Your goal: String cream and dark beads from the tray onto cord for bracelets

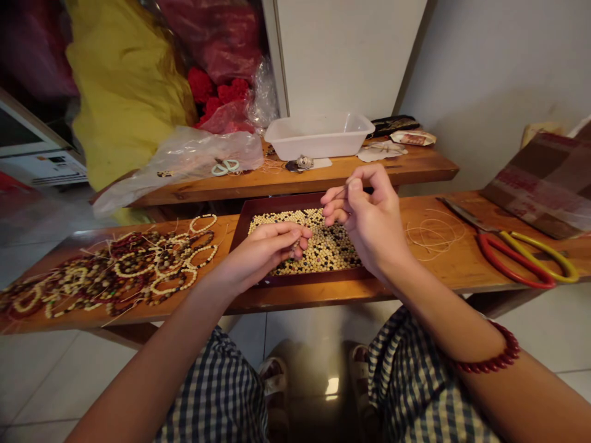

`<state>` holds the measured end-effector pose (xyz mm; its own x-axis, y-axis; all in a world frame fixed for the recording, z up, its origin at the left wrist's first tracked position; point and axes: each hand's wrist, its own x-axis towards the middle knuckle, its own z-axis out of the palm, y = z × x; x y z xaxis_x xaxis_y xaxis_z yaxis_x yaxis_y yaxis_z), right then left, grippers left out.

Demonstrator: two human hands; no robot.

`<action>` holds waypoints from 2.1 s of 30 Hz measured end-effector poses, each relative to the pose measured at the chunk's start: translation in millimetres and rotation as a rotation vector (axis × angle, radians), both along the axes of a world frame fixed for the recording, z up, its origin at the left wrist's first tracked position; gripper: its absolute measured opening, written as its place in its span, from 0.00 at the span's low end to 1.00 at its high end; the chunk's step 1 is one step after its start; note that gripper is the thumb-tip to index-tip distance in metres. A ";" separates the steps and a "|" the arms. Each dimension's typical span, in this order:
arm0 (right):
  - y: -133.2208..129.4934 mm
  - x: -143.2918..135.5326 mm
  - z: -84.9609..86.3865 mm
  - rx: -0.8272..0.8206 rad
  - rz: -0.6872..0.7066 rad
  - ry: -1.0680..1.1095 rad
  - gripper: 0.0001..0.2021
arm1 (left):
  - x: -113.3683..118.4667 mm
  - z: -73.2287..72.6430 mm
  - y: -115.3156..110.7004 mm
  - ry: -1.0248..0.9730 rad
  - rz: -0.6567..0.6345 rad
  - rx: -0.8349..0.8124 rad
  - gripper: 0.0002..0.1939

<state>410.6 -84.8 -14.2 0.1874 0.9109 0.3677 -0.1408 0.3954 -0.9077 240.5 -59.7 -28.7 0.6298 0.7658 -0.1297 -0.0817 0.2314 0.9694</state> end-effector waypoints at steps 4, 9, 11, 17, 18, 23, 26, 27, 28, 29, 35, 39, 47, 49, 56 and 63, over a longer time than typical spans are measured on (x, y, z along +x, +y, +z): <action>-0.6 -1.7 1.1 0.032 -0.009 0.013 0.08 | -0.1 0.2 0.8 0.037 -0.039 0.014 0.08; -4.1 -8.0 3.2 0.039 -0.016 0.004 0.09 | 0.5 1.1 0.1 0.028 0.005 0.079 0.09; -4.9 -8.8 3.4 0.050 -0.017 -0.008 0.09 | 0.6 0.1 0.2 0.031 0.014 0.116 0.08; -0.5 -0.7 0.2 0.037 0.023 0.008 0.08 | 0.0 -2.3 0.3 0.019 -0.037 0.120 0.07; 0.5 1.1 -0.4 0.027 0.023 0.009 0.09 | -0.1 -2.4 0.2 0.025 -0.033 0.118 0.07; 1.2 2.5 -0.4 0.007 0.007 0.015 0.10 | 0.2 -1.6 0.1 0.044 -0.035 0.075 0.10; -1.6 -2.3 0.8 0.036 0.010 -0.003 0.09 | 0.9 0.2 0.2 0.003 0.011 0.085 0.10; -2.7 -4.1 1.2 0.049 0.012 -0.013 0.09 | 1.1 0.7 0.2 -0.010 0.023 0.104 0.09; -3.9 -5.7 1.4 0.063 0.016 -0.026 0.09 | 1.1 0.9 0.4 -0.017 0.030 0.127 0.08; -5.1 -7.1 1.6 0.076 0.018 -0.043 0.09 | 1.1 0.9 0.5 -0.018 0.032 0.149 0.08; -12.1 -10.7 1.7 0.184 -0.008 -0.209 0.07 | 1.7 -0.8 0.2 0.049 0.008 0.180 0.09; -15.6 -11.2 -0.6 0.256 -0.019 -0.367 0.05 | 2.5 -0.6 -1.3 0.078 0.020 0.162 0.06; -18.3 -6.7 -7.9 0.449 -0.083 -0.796 0.08 | 2.3 -1.7 -1.0 0.104 0.013 0.225 0.11; -18.2 -7.0 -8.5 0.439 -0.084 -0.821 0.08 | 2.5 -1.5 -0.7 0.097 0.014 0.212 0.11; -13.6 -4.0 -2.2 0.201 -0.239 -0.521 0.06 | -5.3 12.1 -4.8 0.153 0.103 0.281 0.07; -11.5 5.3 -1.3 0.212 -0.288 -0.512 0.07 | -20.1 26.6 -6.1 0.243 0.210 0.411 0.08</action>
<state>415.9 -96.4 -15.5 0.1666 0.7475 0.6430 0.4309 0.5313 -0.7294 220.4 -65.8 -2.1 0.4464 0.8908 0.0845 0.1537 -0.1693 0.9735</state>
